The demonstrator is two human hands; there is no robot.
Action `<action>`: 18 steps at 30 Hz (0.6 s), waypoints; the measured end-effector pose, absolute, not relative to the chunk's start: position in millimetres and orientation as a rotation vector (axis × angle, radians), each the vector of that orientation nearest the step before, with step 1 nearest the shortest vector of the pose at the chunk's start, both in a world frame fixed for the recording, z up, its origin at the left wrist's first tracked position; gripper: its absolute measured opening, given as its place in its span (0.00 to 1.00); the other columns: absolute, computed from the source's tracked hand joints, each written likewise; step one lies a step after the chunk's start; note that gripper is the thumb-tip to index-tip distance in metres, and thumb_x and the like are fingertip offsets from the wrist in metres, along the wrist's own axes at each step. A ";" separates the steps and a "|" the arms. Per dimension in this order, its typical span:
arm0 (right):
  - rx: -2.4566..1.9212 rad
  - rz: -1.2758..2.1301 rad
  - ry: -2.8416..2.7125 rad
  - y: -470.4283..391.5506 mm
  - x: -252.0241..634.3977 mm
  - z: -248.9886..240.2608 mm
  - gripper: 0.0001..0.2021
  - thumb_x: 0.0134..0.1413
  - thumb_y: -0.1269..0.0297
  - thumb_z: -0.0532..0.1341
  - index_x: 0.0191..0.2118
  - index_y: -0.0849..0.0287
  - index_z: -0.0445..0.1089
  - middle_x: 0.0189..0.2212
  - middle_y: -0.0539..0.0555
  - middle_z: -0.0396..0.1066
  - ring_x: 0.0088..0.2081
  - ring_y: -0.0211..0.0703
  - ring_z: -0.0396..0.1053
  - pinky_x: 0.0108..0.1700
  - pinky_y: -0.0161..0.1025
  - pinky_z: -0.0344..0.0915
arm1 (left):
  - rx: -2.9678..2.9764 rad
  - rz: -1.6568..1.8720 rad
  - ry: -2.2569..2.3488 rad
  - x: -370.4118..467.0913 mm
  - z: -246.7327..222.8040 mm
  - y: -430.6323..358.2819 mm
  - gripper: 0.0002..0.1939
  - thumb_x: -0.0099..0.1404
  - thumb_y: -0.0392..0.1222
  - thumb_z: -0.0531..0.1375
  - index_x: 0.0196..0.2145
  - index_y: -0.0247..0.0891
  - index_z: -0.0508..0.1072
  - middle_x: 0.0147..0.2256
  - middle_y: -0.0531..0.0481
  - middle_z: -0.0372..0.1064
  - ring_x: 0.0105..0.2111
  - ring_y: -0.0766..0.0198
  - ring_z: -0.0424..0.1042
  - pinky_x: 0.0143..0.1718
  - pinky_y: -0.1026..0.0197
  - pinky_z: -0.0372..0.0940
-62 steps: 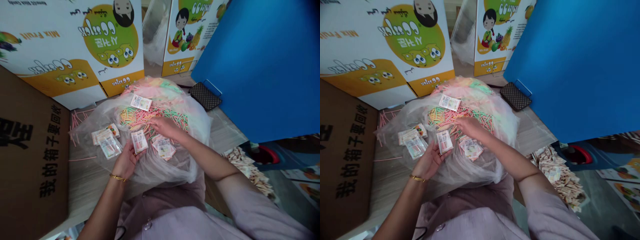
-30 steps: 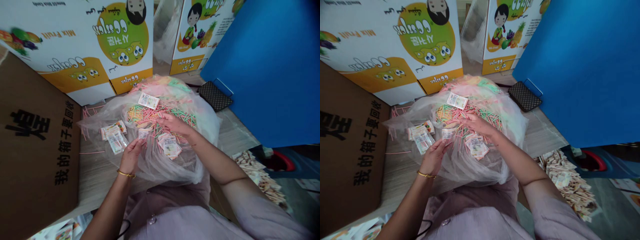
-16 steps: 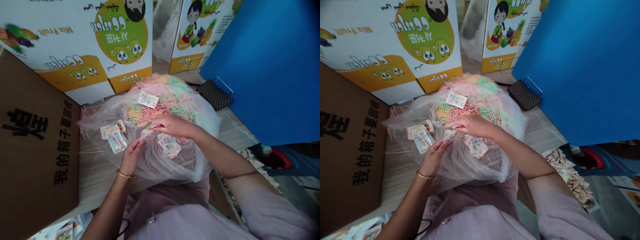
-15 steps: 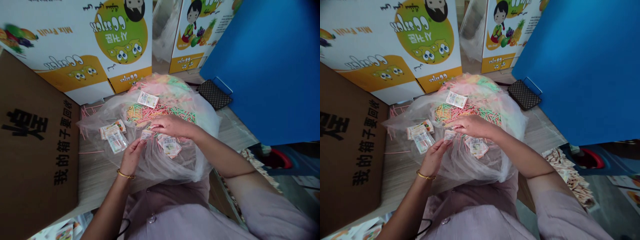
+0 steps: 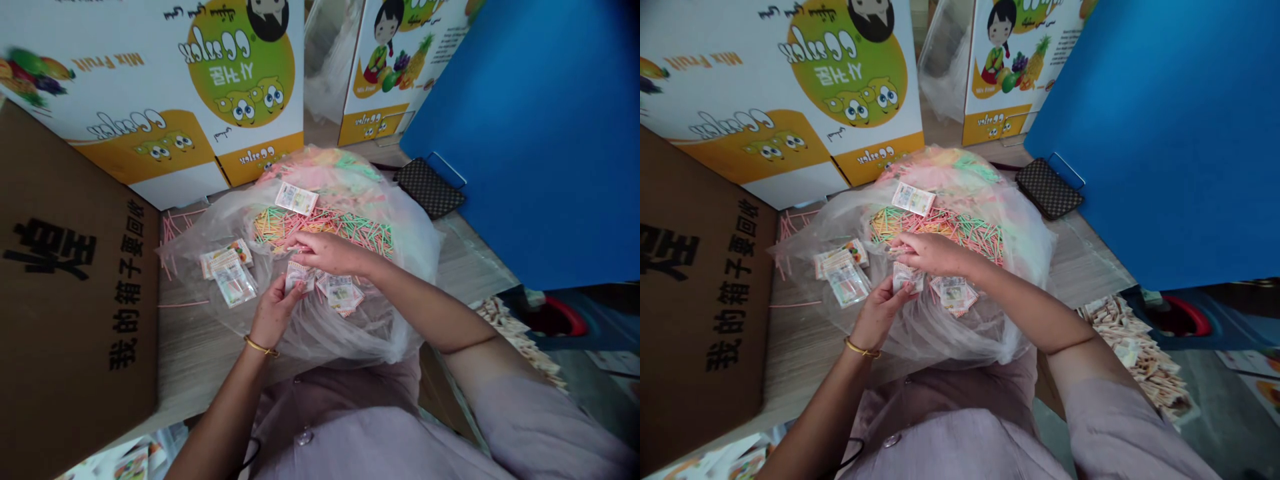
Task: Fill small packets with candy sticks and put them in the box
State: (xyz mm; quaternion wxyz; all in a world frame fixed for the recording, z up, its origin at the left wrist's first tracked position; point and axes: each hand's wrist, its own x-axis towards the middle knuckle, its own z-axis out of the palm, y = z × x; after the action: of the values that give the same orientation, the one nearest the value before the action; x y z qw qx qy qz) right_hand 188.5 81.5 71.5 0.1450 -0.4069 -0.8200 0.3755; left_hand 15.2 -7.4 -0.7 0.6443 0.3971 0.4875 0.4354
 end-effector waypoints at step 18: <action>-1.060 1.223 -1.732 75.3 194.7 67.6 0.17 0.71 0.50 0.52 0.39 0.56 0.68 0.30 0.49 0.68 0.32 0.38 0.66 0.37 0.35 0.62 | 0.686 1.098 1.088 22.2 2.0 -8.3 0.20 0.55 0.51 0.73 0.44 0.42 0.82 0.46 0.50 0.81 0.46 0.58 0.77 0.51 0.55 0.72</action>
State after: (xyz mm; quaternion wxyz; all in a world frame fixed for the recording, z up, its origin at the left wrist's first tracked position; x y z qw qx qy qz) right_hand 194.7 75.3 67.6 0.3762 -0.4143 -0.6769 0.4781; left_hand 22.2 -8.3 2.0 0.6632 0.3036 0.4816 0.4859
